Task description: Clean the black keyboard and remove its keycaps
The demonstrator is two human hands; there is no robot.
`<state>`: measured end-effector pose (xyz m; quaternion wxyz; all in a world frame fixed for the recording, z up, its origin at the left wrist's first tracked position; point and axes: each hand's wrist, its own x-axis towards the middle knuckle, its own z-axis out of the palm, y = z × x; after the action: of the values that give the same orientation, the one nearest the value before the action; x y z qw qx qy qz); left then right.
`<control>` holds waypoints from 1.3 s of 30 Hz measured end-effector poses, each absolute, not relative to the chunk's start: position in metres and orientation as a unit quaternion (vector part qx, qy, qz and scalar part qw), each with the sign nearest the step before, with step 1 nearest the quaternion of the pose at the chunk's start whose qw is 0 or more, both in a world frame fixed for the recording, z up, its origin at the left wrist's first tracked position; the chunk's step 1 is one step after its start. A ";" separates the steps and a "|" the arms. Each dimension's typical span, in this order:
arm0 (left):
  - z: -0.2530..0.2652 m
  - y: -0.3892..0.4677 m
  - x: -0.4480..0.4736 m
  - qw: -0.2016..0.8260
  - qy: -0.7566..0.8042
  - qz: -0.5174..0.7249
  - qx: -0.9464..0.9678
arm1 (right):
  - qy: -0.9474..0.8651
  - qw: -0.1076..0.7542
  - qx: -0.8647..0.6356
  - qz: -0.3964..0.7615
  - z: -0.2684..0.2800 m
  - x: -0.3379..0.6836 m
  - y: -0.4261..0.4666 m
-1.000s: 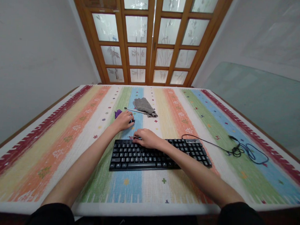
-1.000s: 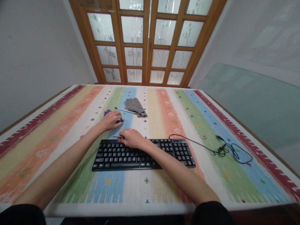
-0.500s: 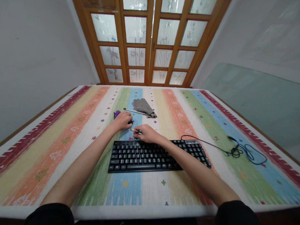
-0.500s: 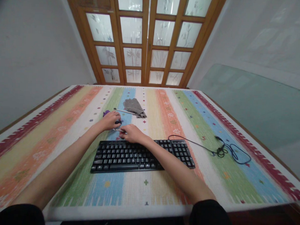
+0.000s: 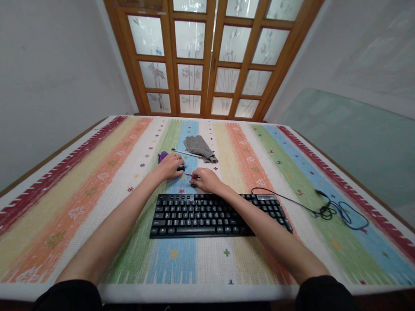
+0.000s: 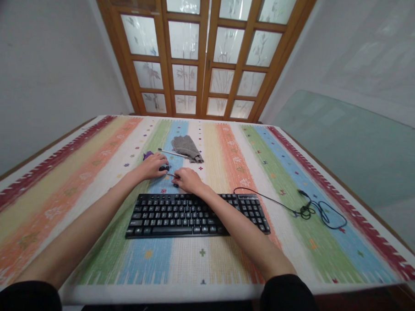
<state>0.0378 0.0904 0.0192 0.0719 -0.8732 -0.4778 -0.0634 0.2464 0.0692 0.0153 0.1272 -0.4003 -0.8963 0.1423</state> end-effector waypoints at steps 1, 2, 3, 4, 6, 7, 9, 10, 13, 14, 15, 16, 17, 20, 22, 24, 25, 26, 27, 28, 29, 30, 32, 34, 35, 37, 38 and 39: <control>0.019 0.090 0.037 0.073 -0.476 -0.069 -0.874 | -0.896 0.128 -0.403 0.139 0.017 0.247 0.070; 0.018 0.089 0.037 0.073 -0.475 -0.076 -0.873 | -0.895 0.129 -0.405 0.137 0.018 0.248 0.070; 0.018 0.087 0.036 0.073 -0.475 -0.084 -0.873 | -0.893 0.131 -0.408 0.135 0.020 0.248 0.070; 0.019 0.084 0.034 0.074 -0.474 -0.094 -0.872 | -0.893 0.132 -0.409 0.134 0.021 0.249 0.071; 0.020 0.077 0.031 0.073 -0.471 -0.120 -0.871 | -0.895 0.133 -0.404 0.136 0.024 0.252 0.070; 0.021 0.071 0.030 0.072 -0.467 -0.135 -0.871 | -0.898 0.131 -0.397 0.140 0.025 0.253 0.070; 0.023 0.059 0.026 0.062 -0.462 -0.168 -0.869 | -0.908 0.126 -0.371 0.149 0.026 0.254 0.069; 0.024 0.052 0.025 0.052 -0.460 -0.183 -0.867 | -0.913 0.126 -0.355 0.154 0.026 0.255 0.068; 0.024 0.031 0.021 0.010 -0.466 -0.208 -0.860 | -0.929 0.134 -0.296 0.179 0.024 0.254 0.067; 0.024 0.025 0.021 -0.008 -0.467 -0.213 -0.858 | -0.933 0.134 -0.275 0.189 0.024 0.254 0.067; 0.022 0.019 0.021 -0.027 -0.469 -0.215 -0.856 | -0.937 0.130 -0.258 0.198 0.023 0.253 0.066; 0.021 0.014 0.021 -0.045 -0.470 -0.217 -0.854 | -0.939 0.123 -0.247 0.205 0.023 0.252 0.067; 0.019 0.010 0.021 -0.062 -0.471 -0.218 -0.852 | -0.940 0.115 -0.245 0.209 0.022 0.251 0.067; 0.012 0.003 0.023 -0.106 -0.476 -0.216 -0.846 | -0.932 0.099 -0.280 0.208 0.022 0.249 0.070; 0.009 0.002 0.026 -0.124 -0.477 -0.211 -0.844 | -0.926 0.099 -0.304 0.203 0.022 0.248 0.073; 0.007 0.002 0.029 -0.135 -0.475 -0.206 -0.845 | -0.923 0.100 -0.312 0.203 0.022 0.248 0.077; 0.007 0.003 0.032 -0.138 -0.473 -0.204 -0.846 | -0.921 0.101 -0.316 0.205 0.021 0.248 0.079; 0.007 0.004 0.034 -0.142 -0.471 -0.203 -0.847 | -0.919 0.102 -0.319 0.206 0.021 0.248 0.080; 0.008 0.004 0.037 -0.145 -0.469 -0.202 -0.848 | -0.918 0.103 -0.322 0.209 0.020 0.248 0.081; 0.009 0.006 0.040 -0.149 -0.465 -0.201 -0.849 | -0.916 0.103 -0.324 0.212 0.020 0.248 0.082; 0.009 0.007 0.043 -0.154 -0.460 -0.200 -0.851 | -0.915 0.103 -0.326 0.215 0.019 0.248 0.082; 0.010 0.008 0.046 -0.158 -0.456 -0.199 -0.853 | -0.914 0.103 -0.327 0.217 0.019 0.249 0.083; 0.010 0.012 0.050 -0.164 -0.450 -0.198 -0.856 | -0.912 0.103 -0.330 0.223 0.018 0.249 0.084; 0.009 0.017 0.054 -0.162 -0.451 -0.196 -0.855 | -0.910 0.103 -0.333 0.226 0.017 0.250 0.084; 0.009 0.019 0.056 -0.160 -0.454 -0.197 -0.854 | -0.909 0.103 -0.334 0.226 0.017 0.251 0.085; 0.008 0.023 0.059 -0.156 -0.459 -0.199 -0.852 | -0.908 0.104 -0.337 0.224 0.016 0.251 0.085; 0.008 0.024 0.061 -0.155 -0.461 -0.199 -0.851 | -0.908 0.105 -0.339 0.222 0.016 0.251 0.085; 0.009 0.025 0.062 -0.153 -0.463 -0.198 -0.850 | -0.908 0.105 -0.342 0.218 0.015 0.250 0.085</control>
<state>0.0624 0.0250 0.0087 -0.1531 -0.8504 -0.4627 -0.1983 0.2505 0.0848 0.0154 0.1052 -0.3418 -0.9080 0.2182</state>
